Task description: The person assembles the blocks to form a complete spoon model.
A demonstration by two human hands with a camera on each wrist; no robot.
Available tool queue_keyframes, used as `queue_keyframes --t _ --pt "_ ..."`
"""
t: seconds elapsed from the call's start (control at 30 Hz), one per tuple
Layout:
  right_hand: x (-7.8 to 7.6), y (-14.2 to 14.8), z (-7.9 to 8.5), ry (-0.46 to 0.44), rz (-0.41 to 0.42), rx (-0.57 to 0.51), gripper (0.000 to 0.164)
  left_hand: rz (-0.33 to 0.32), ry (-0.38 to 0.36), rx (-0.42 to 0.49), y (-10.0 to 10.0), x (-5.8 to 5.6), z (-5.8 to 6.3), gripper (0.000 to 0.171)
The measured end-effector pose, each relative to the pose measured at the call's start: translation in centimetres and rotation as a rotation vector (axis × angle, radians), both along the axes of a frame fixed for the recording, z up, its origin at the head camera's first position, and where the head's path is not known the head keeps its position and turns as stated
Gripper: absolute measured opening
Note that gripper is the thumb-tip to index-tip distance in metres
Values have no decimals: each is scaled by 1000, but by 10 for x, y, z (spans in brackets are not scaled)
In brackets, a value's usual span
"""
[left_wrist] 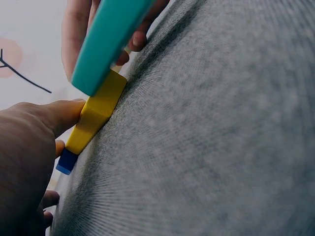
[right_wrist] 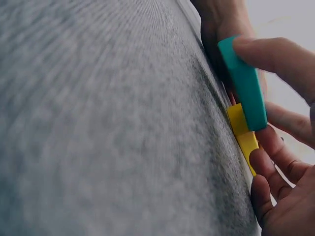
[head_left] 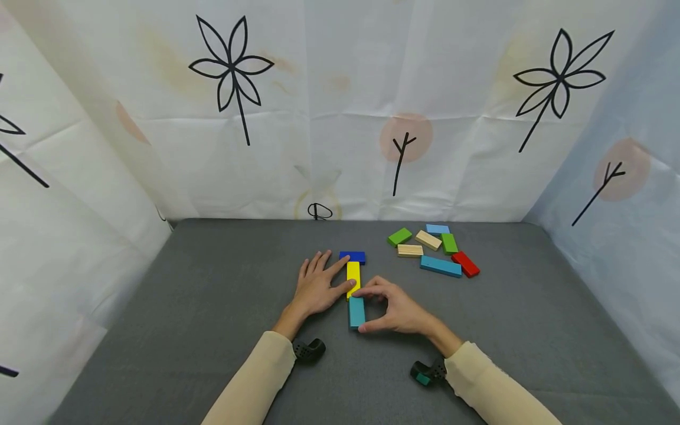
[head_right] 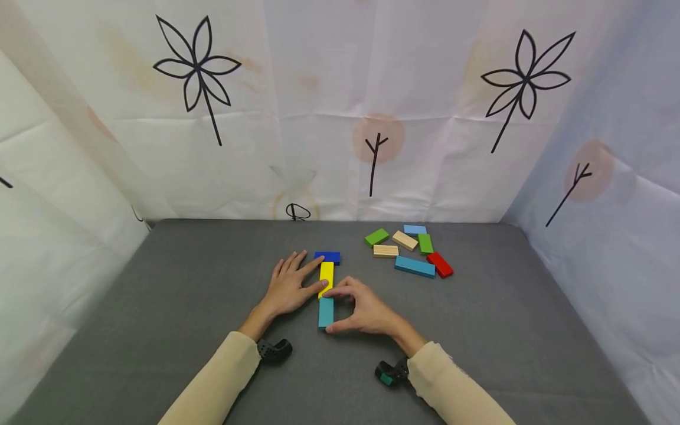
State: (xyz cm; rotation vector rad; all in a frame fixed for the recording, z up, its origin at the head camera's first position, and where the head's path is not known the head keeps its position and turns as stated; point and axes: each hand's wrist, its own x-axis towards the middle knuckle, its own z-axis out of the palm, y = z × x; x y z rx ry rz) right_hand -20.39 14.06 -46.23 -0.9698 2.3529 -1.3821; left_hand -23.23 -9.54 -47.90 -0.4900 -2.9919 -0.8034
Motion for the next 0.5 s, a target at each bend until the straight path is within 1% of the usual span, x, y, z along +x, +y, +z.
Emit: queue_keyframes --t 0.27,0.5 --pt "0 -4 -5 -14 -30 21 57 6 -7 -9 1 0 0 67" --pt "1 -5 -7 1 -39 18 59 5 -7 2 1 1 1 67"
